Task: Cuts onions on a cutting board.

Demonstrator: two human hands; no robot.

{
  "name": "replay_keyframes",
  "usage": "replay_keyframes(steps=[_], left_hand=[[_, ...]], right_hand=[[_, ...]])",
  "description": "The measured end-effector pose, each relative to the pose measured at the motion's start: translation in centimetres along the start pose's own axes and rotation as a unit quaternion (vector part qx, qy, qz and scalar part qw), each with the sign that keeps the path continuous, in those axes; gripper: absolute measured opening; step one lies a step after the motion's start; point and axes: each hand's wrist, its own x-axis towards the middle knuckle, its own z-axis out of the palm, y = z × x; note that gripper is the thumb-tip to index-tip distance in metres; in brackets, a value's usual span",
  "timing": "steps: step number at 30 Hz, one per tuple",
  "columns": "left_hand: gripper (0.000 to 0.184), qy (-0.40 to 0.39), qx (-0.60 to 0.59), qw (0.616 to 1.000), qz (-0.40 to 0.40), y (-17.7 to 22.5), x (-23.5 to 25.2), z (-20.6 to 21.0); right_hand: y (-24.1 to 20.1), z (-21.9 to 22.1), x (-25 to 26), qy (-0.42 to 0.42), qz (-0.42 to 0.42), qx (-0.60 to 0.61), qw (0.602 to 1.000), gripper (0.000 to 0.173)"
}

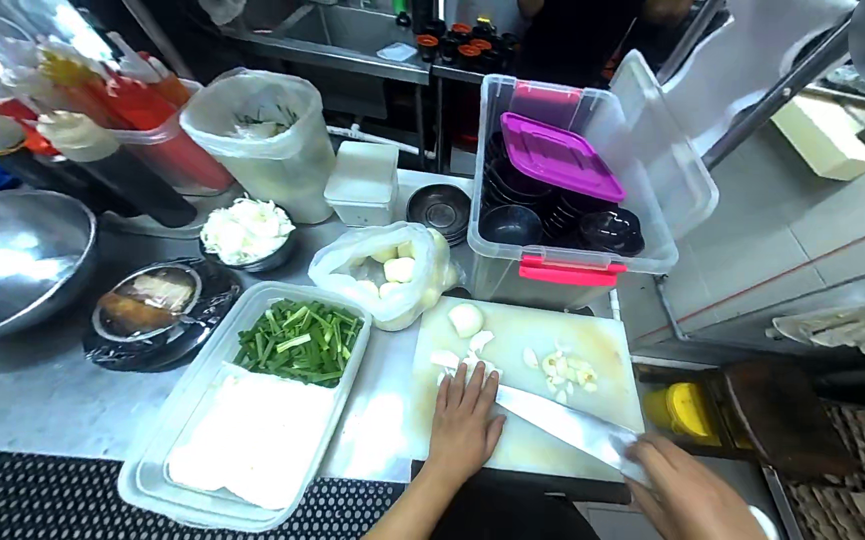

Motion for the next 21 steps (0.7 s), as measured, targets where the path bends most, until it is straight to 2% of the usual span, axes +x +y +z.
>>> replay_keyframes(steps=[3, 5, 7, 10, 12, 14, 21], left_hand=[[0.064, -0.006, 0.001, 1.0, -0.007, -0.4, 0.1, -0.2], [0.064, -0.004, -0.013, 1.0, -0.019, -0.8, 0.2, -0.5], [0.062, 0.013, -0.042, 0.998, -0.039, -1.6, 0.6, -0.5], [0.063, 0.022, -0.084, 0.989, -0.116, -3.1, 2.0, -1.2], [0.066, 0.016, -0.097, 0.983, -0.156, -4.2, 3.1, -1.5], [0.066, 0.006, -0.11, 0.98, -0.164, -4.8, 3.9, -1.4], [0.063, -0.024, -0.19, 0.974, -0.12, -5.0, 4.6, -1.4]], right_hand=[[1.9, -1.5, -3.2, -0.035, 0.063, 0.062, 0.995, 0.032], [2.5, -0.3, -3.9, -0.064, 0.114, 0.159, 0.979, 0.04], [1.5, 2.1, -3.2, -0.076, 0.164, 0.269, 0.946, 0.044], [-1.3, 5.7, -0.2, -0.092, 0.236, 0.402, 0.88, 0.044], [-2.4, 7.4, 1.8, -0.105, 0.269, 0.426, 0.858, 0.043], [-2.8, 8.2, 3.2, -0.117, 0.286, 0.423, 0.852, 0.044], [-1.2, 8.1, 3.5, -0.163, 0.262, 0.38, 0.872, 0.044]])
